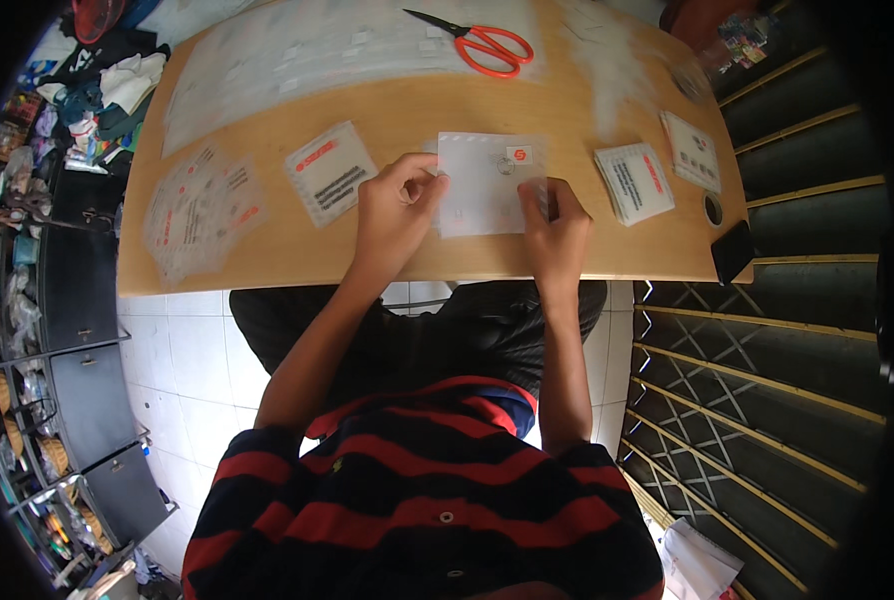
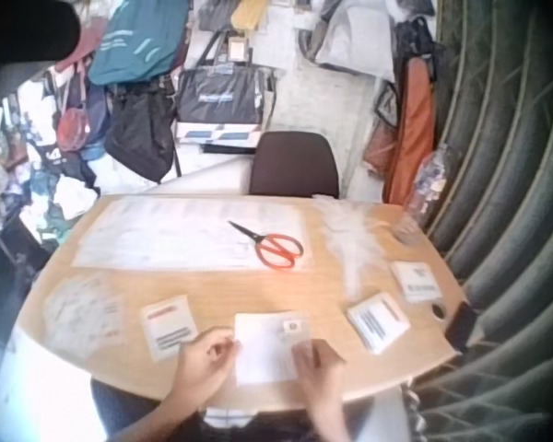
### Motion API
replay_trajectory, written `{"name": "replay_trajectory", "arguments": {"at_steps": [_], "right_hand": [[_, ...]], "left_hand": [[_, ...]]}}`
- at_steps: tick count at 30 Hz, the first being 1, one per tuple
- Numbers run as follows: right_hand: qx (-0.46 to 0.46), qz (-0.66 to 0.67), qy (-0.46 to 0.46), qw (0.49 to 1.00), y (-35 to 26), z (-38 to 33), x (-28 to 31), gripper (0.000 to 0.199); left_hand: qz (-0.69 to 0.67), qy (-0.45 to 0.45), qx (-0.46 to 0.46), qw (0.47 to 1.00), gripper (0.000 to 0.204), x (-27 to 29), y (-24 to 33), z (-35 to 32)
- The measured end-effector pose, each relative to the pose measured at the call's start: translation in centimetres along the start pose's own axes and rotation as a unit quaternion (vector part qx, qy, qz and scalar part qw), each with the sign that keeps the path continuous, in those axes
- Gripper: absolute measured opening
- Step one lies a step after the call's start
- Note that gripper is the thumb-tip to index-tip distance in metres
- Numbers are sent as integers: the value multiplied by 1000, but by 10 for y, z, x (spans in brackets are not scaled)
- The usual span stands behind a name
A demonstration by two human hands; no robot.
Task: The person uses red-handled scissors to cut a large sheet of translucent paper with printed text and graphics into smaller rectangular pieces. After cutting, the person arranges the cut pieces on the table, stacking them into neat piles.
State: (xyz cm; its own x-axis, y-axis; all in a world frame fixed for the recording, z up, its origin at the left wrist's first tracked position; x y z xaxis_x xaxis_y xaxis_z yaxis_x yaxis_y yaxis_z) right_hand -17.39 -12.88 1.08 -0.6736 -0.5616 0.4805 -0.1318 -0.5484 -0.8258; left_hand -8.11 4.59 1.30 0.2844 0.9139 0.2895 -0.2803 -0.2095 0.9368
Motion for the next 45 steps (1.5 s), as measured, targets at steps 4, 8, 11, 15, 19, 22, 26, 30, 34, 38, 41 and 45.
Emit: {"name": "replay_trajectory", "arguments": {"at_steps": [4,8,11,15,19,22,26,30,34,38,41,45], "right_hand": [[47,-60,33,997,11,11,-11,21],[29,-100,10,995,9,11,-16,24],[37,-104,6,994,13,9,-21,26],[52,-139,11,989,13,10,-20,28],[45,-158,1,986,8,11,-20,29],[28,-162,-8,986,3,12,-19,29],[20,-156,8,988,2,11,-18,29],[48,-120,47,990,6,10,-17,30],[97,-185,78,975,10,6,-20,33],[90,-245,51,964,1,0,-22,36],[77,-253,24,964,-4,-7,-22,39],[75,-203,21,976,-2,-10,-16,38]], "left_hand": [[117,29,-72,990,26,-9,-7,9],[185,58,-114,974,26,-8,-15,13],[193,56,-121,972,28,-6,-20,12],[229,44,-112,966,30,-4,-12,10],[224,39,-104,968,31,-3,-15,8],[230,46,-111,966,30,-2,-15,7],[242,53,-114,962,32,-1,-13,4],[203,45,-73,975,34,2,-7,-1],[201,54,-88,974,36,2,-9,-5],[184,24,-92,978,35,-2,-7,-6],[149,-26,-55,987,34,-4,-6,-7],[175,-31,-116,977,36,-1,-10,-7]]}}
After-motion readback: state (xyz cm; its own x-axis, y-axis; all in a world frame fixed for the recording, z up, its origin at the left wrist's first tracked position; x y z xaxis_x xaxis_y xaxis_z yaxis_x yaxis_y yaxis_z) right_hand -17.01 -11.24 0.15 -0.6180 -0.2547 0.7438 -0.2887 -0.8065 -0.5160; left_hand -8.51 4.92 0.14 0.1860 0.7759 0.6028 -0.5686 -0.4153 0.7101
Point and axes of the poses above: each hand's wrist, its own z-axis towards the middle knuckle, its own x-axis out of the back of the hand, y = z × x, the point moved 2 cm from there along z, towards the middle knuckle
